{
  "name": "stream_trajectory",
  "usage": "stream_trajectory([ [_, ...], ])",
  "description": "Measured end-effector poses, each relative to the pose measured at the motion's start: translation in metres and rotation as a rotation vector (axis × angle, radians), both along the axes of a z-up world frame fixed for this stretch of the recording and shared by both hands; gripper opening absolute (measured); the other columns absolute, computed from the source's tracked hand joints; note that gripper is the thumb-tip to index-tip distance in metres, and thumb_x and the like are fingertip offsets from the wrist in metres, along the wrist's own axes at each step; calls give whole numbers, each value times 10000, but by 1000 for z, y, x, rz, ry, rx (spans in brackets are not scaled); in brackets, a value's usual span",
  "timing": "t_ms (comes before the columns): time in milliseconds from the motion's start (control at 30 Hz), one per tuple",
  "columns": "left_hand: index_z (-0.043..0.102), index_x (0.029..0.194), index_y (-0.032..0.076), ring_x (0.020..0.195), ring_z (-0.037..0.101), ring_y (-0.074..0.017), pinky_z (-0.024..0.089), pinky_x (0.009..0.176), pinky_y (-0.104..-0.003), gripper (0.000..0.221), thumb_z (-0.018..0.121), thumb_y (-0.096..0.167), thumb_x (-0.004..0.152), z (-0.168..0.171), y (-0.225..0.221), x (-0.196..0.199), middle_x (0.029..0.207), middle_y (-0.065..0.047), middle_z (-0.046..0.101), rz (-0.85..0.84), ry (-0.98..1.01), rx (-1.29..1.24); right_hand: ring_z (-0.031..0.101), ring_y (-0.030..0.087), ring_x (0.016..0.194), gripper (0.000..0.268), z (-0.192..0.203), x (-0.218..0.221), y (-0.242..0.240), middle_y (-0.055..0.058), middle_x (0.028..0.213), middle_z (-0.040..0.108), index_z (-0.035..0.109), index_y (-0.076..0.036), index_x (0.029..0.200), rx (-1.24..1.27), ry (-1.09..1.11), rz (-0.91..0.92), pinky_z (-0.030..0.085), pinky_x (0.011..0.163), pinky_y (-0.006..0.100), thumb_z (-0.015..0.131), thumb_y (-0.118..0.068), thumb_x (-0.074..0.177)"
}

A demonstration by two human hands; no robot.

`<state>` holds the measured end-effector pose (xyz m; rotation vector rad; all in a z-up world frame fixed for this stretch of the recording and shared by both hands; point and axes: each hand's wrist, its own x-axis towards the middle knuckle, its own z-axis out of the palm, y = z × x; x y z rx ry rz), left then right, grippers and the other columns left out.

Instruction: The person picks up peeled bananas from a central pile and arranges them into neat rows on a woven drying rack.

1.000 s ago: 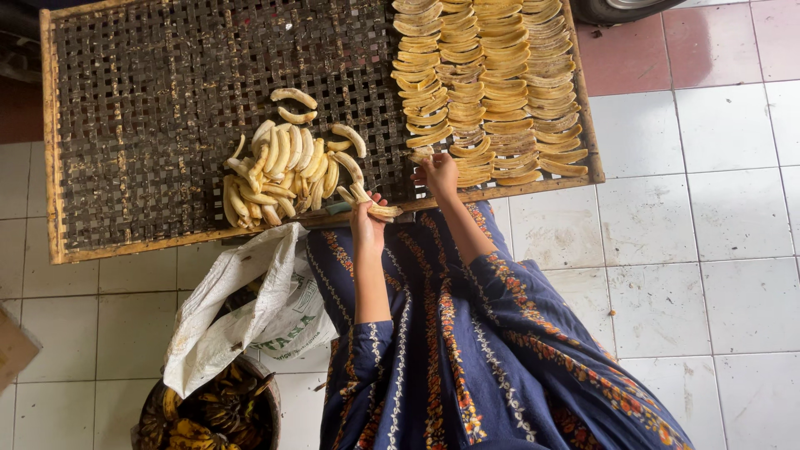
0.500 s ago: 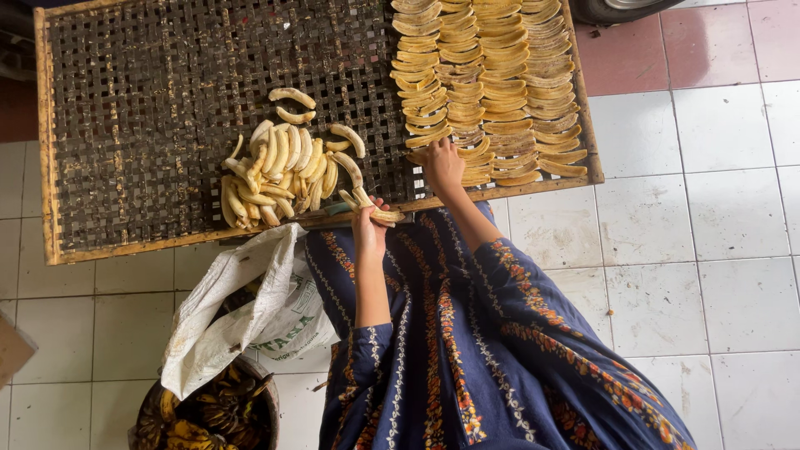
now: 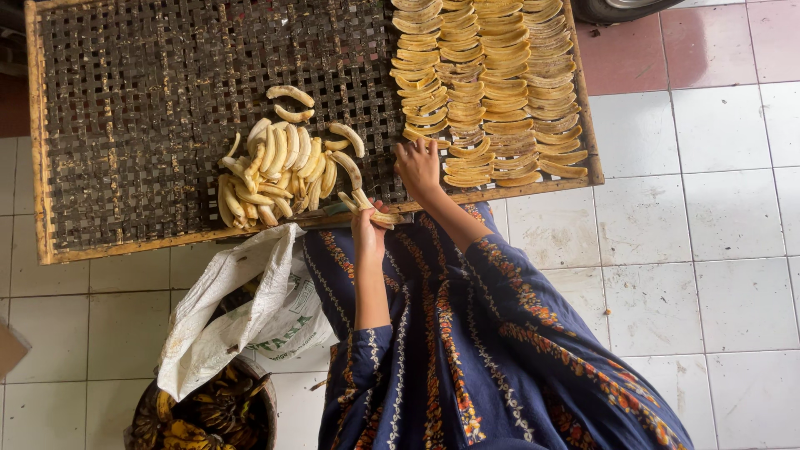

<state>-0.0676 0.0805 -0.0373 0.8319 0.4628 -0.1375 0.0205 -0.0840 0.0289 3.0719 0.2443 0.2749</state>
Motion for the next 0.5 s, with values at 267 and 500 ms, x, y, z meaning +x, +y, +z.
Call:
stream_trajectory([
  [267,521,1323,46,969,646,-225,547,745,-433,417,549,93,909,-1,-2,-1,1114,-112,641,-12,-19,2,625,252,995,267,-26,13,12,106,1044,672,660,-76,1192,-257,-2,265,521,882,378,673,-232,976],
  [500,509,1330,65,1011,654,-227,540,763,-423,417,530,101,915,-2,-1,-3,1126,-104,634,-23,16,27,628,287,944,254,-33,21,-8,157,1017,633,617,-69,1128,18,-64,331,552,698,387,706,-152,906],
])
